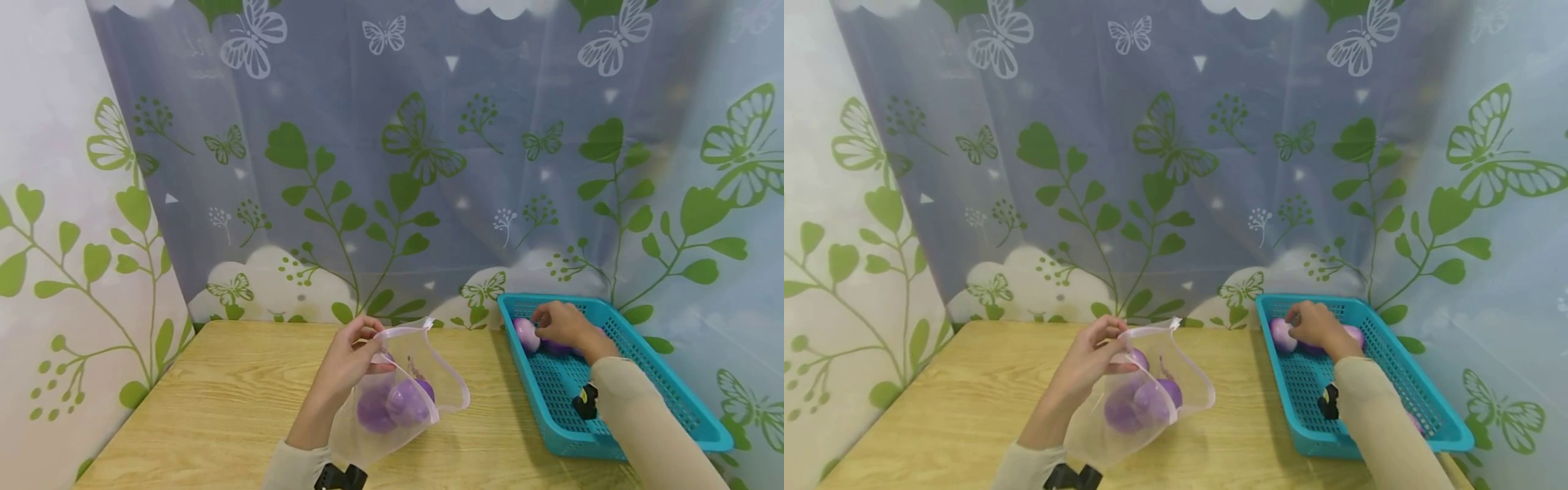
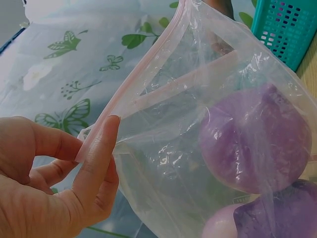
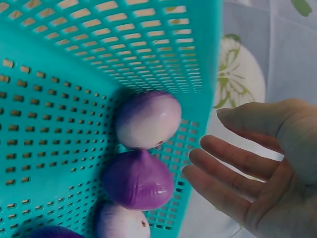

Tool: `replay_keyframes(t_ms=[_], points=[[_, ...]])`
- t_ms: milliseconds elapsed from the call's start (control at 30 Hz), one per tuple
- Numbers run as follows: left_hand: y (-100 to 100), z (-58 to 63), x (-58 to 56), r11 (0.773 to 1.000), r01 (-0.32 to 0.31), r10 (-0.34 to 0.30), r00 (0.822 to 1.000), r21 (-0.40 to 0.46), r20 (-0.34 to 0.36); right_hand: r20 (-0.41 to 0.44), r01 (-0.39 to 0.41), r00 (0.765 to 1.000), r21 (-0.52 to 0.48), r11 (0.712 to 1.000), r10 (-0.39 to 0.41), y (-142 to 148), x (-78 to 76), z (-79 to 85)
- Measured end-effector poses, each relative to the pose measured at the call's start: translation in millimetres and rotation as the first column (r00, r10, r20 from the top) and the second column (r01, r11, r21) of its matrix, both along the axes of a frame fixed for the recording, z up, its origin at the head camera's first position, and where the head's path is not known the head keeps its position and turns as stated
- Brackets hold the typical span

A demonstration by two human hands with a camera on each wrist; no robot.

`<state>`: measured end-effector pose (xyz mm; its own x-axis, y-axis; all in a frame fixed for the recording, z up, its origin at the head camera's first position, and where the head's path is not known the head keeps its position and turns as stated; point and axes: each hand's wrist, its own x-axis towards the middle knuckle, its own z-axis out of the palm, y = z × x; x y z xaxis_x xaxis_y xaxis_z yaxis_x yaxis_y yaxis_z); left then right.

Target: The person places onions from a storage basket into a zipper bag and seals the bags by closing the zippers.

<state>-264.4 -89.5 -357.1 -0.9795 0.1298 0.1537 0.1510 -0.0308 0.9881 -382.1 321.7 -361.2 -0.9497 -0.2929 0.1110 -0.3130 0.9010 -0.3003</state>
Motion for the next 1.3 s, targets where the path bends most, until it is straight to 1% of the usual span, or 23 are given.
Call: replay_keyframes(t_ms=[133,267,533,700,833,1067,1300], points=[[0,-0.5,0.5,1.000,0.002,-0.002,1.000,0.006,-0.001,-0.013,-0.001,1.000,0.009,1.000,0.001,3,-8.0,-8.2],[0,-1.1,0.4,1.000,-0.001,0.001,1.000,0.009,-0.001,-0.007,-0.007,1.000,0.019,1.000,0.007,3,-13.2,-14.3],[1,-1.1,0.7,1.000,0.006,-0.006,1.000,0.001,-0.003,0.024,0.028,0.999,0.030,0.999,-0.029,3,-17.4,-21.0],[1,-0.4,1.0,1.000,0.003,-0.003,1.000,-0.002,-0.004,0.023,0.012,1.000,0.009,1.000,-0.012,0,-19.9,-26.8],[0,-0.3,0.9,1.000,0.000,0.000,1.000,-0.004,0.001,0.054,0.013,0.998,0.001,1.000,-0.013,-4,-20.9,-30.3],[-1,0.5,0.6,1.000,-0.001,0.001,1.000,-0.008,0.004,0.092,0.019,0.995,0.040,0.999,-0.022,-7,-24.5,-34.4],[-2,0.2,-0.1,1.000,-0.005,0.005,1.000,-0.003,0.006,0.082,0.008,0.997,0.061,0.998,-0.013,-4,-29.9,-37.3]])
